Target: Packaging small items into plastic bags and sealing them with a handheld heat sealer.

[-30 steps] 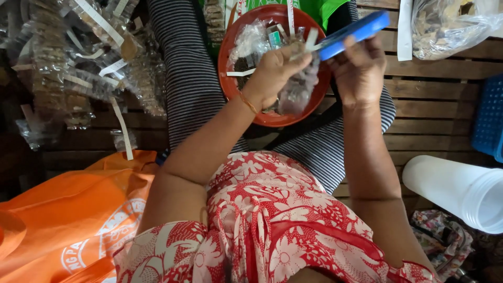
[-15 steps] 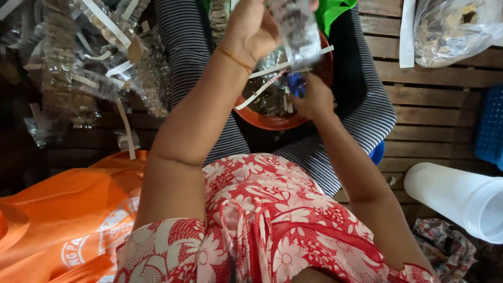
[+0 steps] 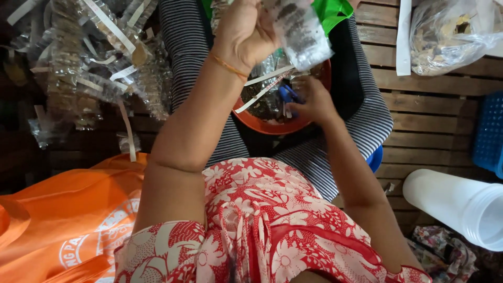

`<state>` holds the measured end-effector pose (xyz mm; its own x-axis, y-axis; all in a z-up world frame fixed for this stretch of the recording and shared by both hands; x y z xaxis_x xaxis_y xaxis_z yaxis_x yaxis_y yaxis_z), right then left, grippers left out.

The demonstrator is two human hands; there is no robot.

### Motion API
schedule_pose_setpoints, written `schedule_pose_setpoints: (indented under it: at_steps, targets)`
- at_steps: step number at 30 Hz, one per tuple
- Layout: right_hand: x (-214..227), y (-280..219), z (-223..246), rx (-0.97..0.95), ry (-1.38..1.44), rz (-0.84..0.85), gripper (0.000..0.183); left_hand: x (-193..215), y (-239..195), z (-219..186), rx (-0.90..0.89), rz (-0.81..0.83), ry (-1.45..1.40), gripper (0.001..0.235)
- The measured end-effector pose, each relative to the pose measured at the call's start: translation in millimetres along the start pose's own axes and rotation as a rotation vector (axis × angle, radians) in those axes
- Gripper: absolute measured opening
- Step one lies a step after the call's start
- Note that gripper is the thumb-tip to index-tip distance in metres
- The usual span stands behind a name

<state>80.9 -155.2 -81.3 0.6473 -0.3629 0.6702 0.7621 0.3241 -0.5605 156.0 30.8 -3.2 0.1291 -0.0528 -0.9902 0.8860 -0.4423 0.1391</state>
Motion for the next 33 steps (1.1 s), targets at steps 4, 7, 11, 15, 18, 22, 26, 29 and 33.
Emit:
schedule_pose_setpoints:
  at_steps: [4,7,11,15,18,22,26,29,33]
  targets:
    - [27.5,-22.1,16.5,0.651,1.04,0.103,0.084,-14.0,-9.6,17.6,0.073,0.082,-0.003,0.028]
    - [44.9,-40.5,30.9,0.896,1.245,0.092,0.087,-7.1,-10.2,25.2,0.043,0.06,0.041,0.024]
    - [43.6,-46.5,34.4,0.888,1.3,-0.038,0.039,24.4,-6.8,16.5,-0.07,-0.166,0.089,0.025]
    - [27.1,-47.2,20.1,0.703,1.422,-0.067,0.037,47.4,-3.4,3.5,-0.118,-0.039,0.218,0.02]
    - [27.9,-57.9,21.5,0.673,1.521,-0.034,0.039,63.8,-1.1,2.6,-0.097,-0.085,0.263,0.023]
    - [36.5,-74.0,35.9,0.692,1.503,0.034,0.045,86.3,-12.1,8.9,-0.124,-0.489,0.266,0.016]
    - [41.5,-81.4,48.3,0.782,1.408,0.063,0.048,121.9,-14.5,24.5,-0.044,-0.554,0.175,0.019]
    - [38.0,-79.8,45.0,0.784,1.388,0.091,0.058,141.2,-18.7,34.0,0.015,-0.661,0.211,0.013]
    - [36.6,-80.4,43.0,0.793,1.357,0.086,0.058,141.0,-19.7,33.6,-0.019,-0.662,0.216,0.013]
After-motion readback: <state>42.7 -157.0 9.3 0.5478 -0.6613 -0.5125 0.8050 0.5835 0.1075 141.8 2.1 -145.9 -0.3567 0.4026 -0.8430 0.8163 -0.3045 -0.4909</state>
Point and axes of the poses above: each hand's wrist, its own y-axis towards the middle knuckle, its own x-axis out of the back of the hand, z = x × y, the point moved 5 cm from there along y, towards the middle knuckle, and after that the axes turned 13 degrees about z, right-handed, at the moved point
